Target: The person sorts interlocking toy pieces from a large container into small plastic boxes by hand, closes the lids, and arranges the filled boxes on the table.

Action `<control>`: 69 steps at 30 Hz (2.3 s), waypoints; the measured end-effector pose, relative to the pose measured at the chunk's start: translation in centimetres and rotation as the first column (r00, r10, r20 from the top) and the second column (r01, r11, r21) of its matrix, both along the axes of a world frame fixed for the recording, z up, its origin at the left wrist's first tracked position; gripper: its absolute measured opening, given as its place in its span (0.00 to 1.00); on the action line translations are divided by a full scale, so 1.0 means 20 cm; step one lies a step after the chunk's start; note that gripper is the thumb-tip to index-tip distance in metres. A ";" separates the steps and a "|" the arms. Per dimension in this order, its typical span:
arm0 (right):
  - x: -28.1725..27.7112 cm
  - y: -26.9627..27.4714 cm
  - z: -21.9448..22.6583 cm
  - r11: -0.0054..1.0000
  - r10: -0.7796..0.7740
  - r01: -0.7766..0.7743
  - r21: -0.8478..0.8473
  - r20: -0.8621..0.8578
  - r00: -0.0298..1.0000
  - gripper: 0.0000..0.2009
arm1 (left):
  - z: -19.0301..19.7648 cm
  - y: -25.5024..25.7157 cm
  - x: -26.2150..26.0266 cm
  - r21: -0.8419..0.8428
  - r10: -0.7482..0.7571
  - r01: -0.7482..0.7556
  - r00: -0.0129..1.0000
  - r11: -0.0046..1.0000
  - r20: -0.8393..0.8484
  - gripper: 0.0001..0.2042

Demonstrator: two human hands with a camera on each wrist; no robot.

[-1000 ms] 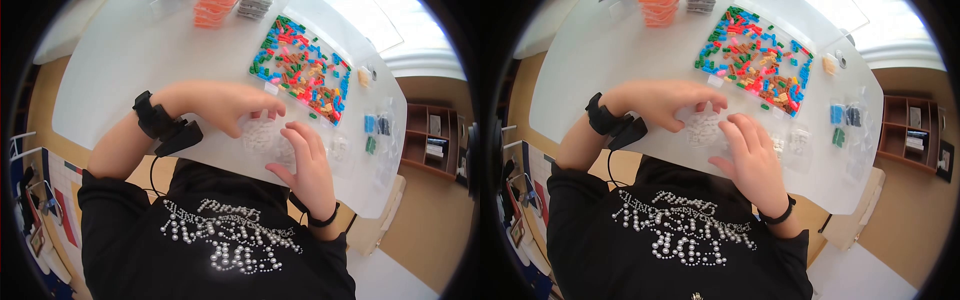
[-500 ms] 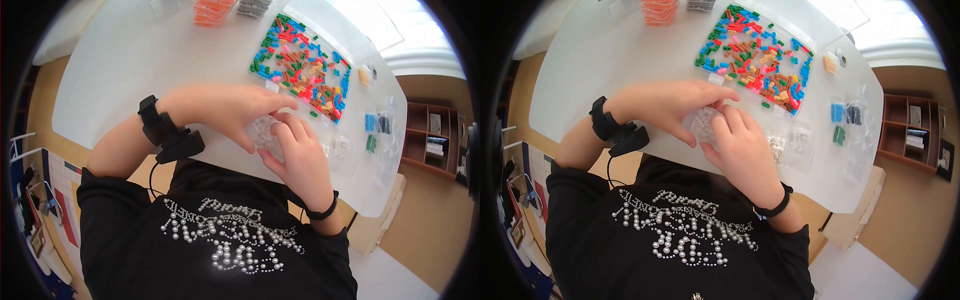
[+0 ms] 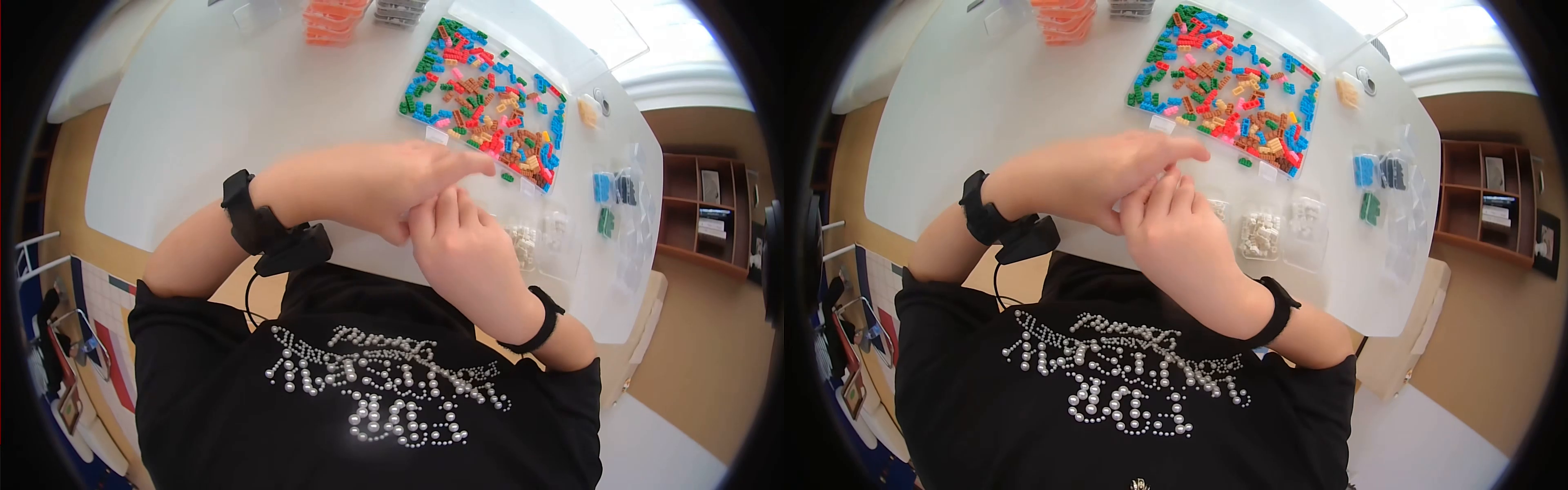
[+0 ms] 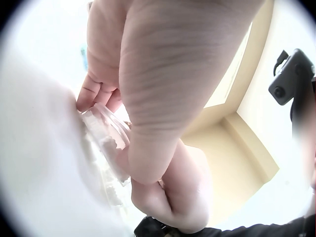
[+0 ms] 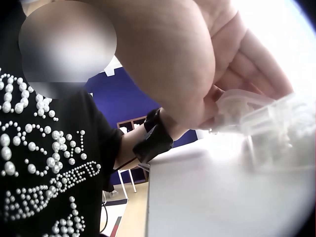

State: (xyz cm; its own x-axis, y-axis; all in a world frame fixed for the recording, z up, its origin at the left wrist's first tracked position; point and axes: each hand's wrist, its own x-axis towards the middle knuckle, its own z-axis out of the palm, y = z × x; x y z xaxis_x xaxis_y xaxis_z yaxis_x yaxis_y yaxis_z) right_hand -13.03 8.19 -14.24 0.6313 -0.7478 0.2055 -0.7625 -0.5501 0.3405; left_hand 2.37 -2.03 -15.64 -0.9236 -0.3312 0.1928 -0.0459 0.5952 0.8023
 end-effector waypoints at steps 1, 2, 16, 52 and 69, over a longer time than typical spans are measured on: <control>0.01 0.00 0.03 0.998 -0.030 0.028 0.063 0.019 0.999 0.11 | 0.00 0.00 0.00 -0.023 -0.004 0.005 1.000 1.000 0.011 0.43; 0.01 0.01 0.05 0.991 -0.059 0.054 0.126 0.036 0.998 0.10 | 0.00 0.00 0.00 -0.024 -0.006 0.006 1.000 1.000 0.012 0.43; -0.24 -0.22 0.14 0.831 -0.386 0.021 0.556 0.549 0.741 0.11 | 0.06 0.14 0.13 0.071 0.264 -0.279 0.950 0.958 0.164 0.50; -0.31 0.16 0.14 0.943 -0.044 -0.125 0.309 0.489 0.871 0.12 | -0.03 0.56 -0.05 -0.049 0.471 -0.468 0.876 0.882 0.108 0.28; -0.53 -0.10 0.30 0.897 -0.335 0.118 0.427 0.480 0.811 0.12 | -0.04 0.58 -0.12 -0.314 0.610 -0.533 0.753 0.785 0.247 0.40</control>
State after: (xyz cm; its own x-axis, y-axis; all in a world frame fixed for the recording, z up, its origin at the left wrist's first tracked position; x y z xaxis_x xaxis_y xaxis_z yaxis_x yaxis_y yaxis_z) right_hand -23.59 6.12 -8.26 0.3062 -0.9415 0.1411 -0.8782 -0.3366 -0.3399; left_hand -0.04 9.54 -16.46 -0.5932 -0.8033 0.0525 -0.6615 0.5236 0.5369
